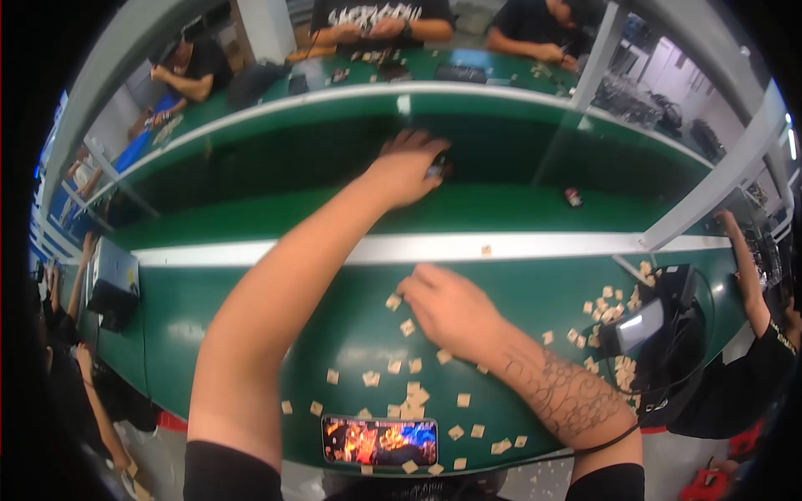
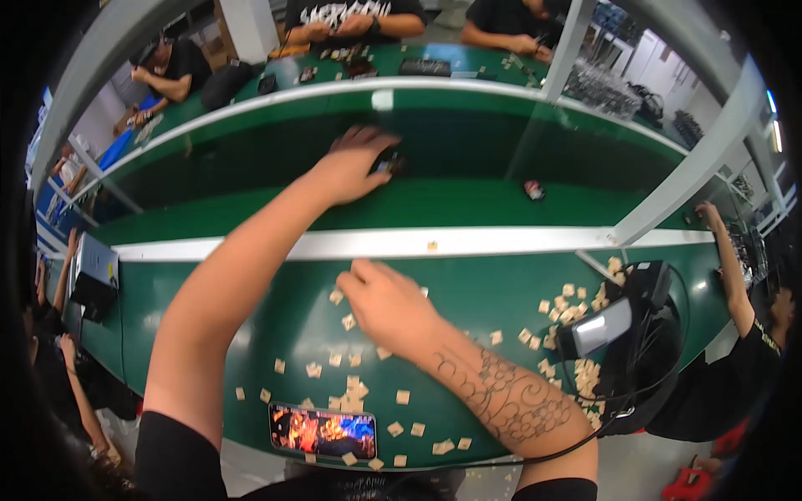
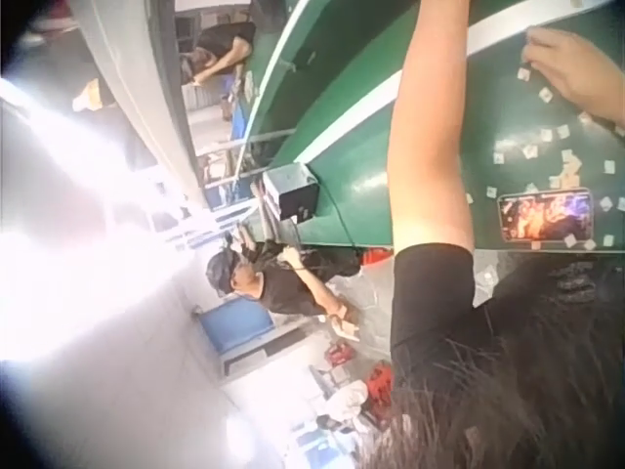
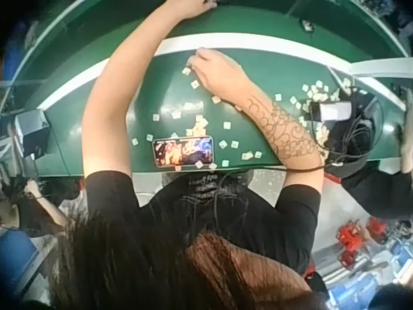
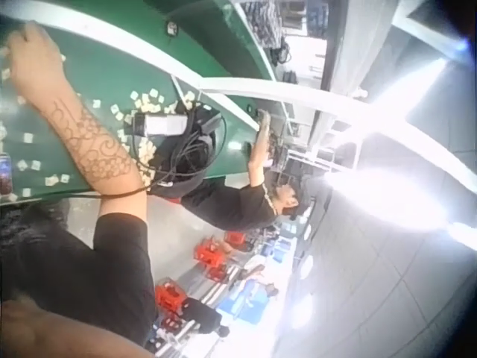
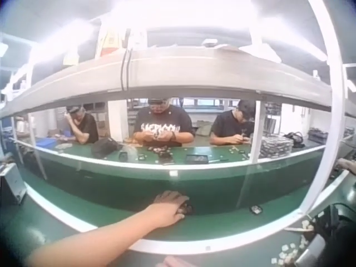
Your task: Assembling small electronic components by applying adhesive tape on an assembly line.
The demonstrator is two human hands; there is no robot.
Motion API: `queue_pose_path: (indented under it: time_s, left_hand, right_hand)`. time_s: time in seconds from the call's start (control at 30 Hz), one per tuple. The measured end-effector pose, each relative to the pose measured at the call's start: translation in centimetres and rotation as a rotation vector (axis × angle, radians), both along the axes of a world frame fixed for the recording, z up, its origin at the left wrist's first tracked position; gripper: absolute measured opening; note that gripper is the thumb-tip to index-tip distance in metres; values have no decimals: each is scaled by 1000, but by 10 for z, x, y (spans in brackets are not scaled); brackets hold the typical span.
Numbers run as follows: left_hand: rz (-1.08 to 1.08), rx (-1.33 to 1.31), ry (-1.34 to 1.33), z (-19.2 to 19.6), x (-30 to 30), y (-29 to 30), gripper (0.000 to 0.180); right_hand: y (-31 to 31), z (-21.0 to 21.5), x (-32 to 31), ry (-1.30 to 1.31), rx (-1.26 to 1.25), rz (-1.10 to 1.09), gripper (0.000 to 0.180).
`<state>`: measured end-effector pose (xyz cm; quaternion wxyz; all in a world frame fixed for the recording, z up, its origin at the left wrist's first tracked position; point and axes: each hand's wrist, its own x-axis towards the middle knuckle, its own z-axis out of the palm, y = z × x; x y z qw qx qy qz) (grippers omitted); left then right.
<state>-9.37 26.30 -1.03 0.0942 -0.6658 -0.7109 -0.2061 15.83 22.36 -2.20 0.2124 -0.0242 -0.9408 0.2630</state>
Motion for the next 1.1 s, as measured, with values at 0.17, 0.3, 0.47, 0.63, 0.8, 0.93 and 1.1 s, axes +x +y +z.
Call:
queue_pose_path:
  time_s: [0.17, 0.3, 0.47, 0.63, 0.8, 0.93, 1.1]
  left_hand:
    - [-31, -239, 75, 0, 4, 42, 47]
    - [-232, -30, -35, 13, 37, -11, 38]
    - [-382, -145, -175, -3, 77, -142, 41]
    - [-251, -175, -265, 12, 99, -209, 53]
    - [-153, -123, -366, 10, 91, -229, 72]
    - [-216, -174, -389, 7, 79, -234, 74]
    - [-218, -212, -464, -5, 72, -240, 64]
  right_hand:
    - [5, 2, -2, 16, -4, 9, 15]
    - [0, 9, 5, 284, -31, 40, 22]
    - [-15, 12, 9, 588, -159, 90, 31]
    - [-20, 16, 7, 444, -236, 59, 29]
    - [-6, 24, 5, 131, -258, 98, 22]
    - [-11, 21, 1, -110, -344, 284, 20]
    - [-26, 32, 2, -279, -266, 259, 17]
